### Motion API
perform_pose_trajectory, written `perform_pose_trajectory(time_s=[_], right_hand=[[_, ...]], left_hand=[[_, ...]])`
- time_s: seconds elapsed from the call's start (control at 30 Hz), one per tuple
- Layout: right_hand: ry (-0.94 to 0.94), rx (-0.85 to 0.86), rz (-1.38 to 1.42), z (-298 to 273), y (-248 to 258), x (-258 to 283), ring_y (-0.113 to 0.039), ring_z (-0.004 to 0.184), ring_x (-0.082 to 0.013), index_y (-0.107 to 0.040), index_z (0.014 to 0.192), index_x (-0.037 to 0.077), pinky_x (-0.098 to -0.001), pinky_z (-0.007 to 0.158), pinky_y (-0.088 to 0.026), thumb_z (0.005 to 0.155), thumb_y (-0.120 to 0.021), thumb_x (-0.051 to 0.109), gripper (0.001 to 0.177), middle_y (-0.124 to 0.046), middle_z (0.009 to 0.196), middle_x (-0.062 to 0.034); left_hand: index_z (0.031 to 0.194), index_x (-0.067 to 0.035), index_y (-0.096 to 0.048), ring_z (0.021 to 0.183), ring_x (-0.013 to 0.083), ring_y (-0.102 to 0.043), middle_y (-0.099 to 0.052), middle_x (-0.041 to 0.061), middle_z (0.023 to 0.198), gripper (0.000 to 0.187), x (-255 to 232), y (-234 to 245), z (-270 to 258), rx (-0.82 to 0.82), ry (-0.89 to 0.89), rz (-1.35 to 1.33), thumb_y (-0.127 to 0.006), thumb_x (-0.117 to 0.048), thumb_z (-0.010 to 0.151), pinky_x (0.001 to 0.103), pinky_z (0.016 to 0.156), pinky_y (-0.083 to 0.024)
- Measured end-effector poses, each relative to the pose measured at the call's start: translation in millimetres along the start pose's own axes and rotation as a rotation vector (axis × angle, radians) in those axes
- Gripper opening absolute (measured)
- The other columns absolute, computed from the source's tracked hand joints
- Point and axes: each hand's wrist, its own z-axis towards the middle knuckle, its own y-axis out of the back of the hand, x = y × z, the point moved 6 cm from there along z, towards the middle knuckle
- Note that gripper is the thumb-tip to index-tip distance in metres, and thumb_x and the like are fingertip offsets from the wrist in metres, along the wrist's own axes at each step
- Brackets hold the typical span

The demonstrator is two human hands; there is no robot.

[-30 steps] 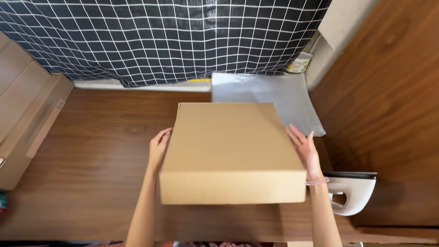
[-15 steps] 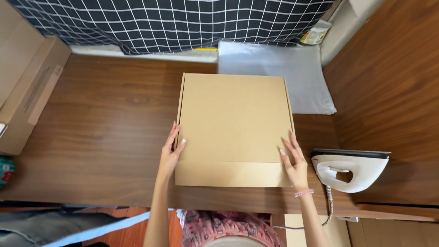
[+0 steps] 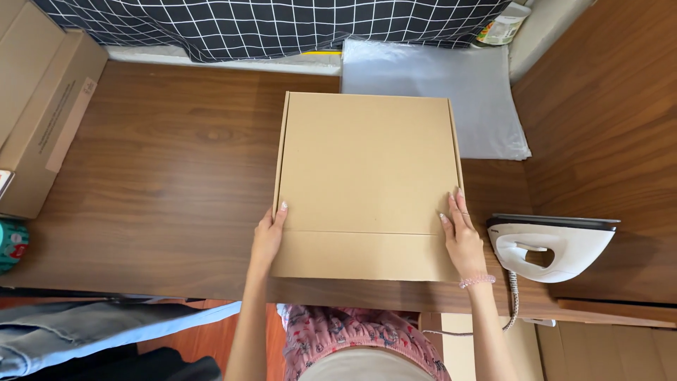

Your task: The person irons a grey t-shirt, folds it neatly, slides it into a clear plastic bag, and finally places the bagged shirt into a cardboard shipping box.

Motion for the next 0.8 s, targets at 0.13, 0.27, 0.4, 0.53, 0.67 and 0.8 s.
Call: perform_pose_trajectory(time_s=[0.13, 0.27, 0.4, 0.53, 0.67, 0.8], right_hand=[[-0.012, -0.01, -0.004, -2.6, -2.7, 0.9, -0.049, 0.109, -0.0286, -0.032, 0.132, 0.036, -0.0483, 0.089, -0.043, 0.09, -0.037, 0.034, 0.043, -0.02, 0.142, 0.0203], [0.024, -0.193, -0.008, -16.6, -1.6, 4.1, -0.05, 0.107, -0.027, -0.04, 0.129, 0.033, -0.0474, 0.084, -0.046, 0.092, -0.037, 0.033, 0.037, -0.024, 0.14, 0.0212], [0.118, -0.399, 0.029, -29.9, -21.7, -6.0, -0.046, 0.113, -0.0223, -0.044, 0.128, 0.028, -0.0435, 0.084, -0.046, 0.094, -0.034, 0.029, 0.035, -0.029, 0.14, 0.0159], [0.435, -0.629, 0.126, -32.9, -39.3, -23.7, -0.038, 0.122, -0.0282, -0.047, 0.124, 0.014, -0.0398, 0.095, -0.038, 0.086, -0.048, 0.017, 0.038, -0.032, 0.136, -0.006], [0.543, -0.594, 0.051, -33.2, -46.6, -30.0, -0.03, 0.125, -0.0353, -0.041, 0.122, 0.01, -0.0421, 0.101, -0.034, 0.055, -0.077, 0.036, 0.081, -0.023, 0.134, -0.014], [0.525, -0.649, 0.003, -33.7, -46.9, -22.8, -0.03, 0.125, -0.036, -0.039, 0.12, 0.01, -0.0411, 0.1, -0.035, 0.049, -0.079, 0.037, 0.086, -0.021, 0.133, -0.0152]], left_hand=[[0.127, -0.013, -0.046, 0.115, 0.0309, -0.046, -0.053, 0.015, 0.119, 0.064, 2.7, 1.4, -3.9, -0.012, 0.049, 0.059, -0.038, -0.058, 0.083, 0.045, 0.095, -0.036], [0.124, -0.007, -0.048, 0.11, 0.0368, -0.048, -0.056, 0.021, 0.112, 0.061, -11.8, 1.7, -24.1, -0.099, -0.002, -0.012, -0.037, -0.053, 0.086, 0.048, 0.092, -0.038], [0.123, -0.007, -0.05, 0.108, 0.0387, -0.049, -0.057, 0.023, 0.11, 0.061, 5.8, -5.7, -20.6, -0.178, -0.027, -0.049, -0.037, -0.054, 0.086, 0.049, 0.091, -0.038], [0.122, -0.006, -0.05, 0.111, 0.0376, -0.047, -0.053, 0.021, 0.116, 0.053, 16.1, -10.6, -17.4, -0.307, -0.197, -0.195, -0.033, -0.046, 0.09, 0.047, 0.094, -0.036], [0.117, -0.003, -0.051, 0.108, 0.0378, -0.048, -0.055, 0.022, 0.112, 0.04, 36.7, -15.7, 6.0, -0.395, -0.426, -0.24, -0.032, -0.028, 0.094, 0.046, 0.092, -0.037], [0.116, -0.005, -0.053, 0.107, 0.036, -0.049, -0.056, 0.02, 0.111, 0.039, 33.8, -13.6, 3.8, -0.396, -0.43, -0.253, -0.032, -0.03, 0.094, 0.045, 0.091, -0.038]])
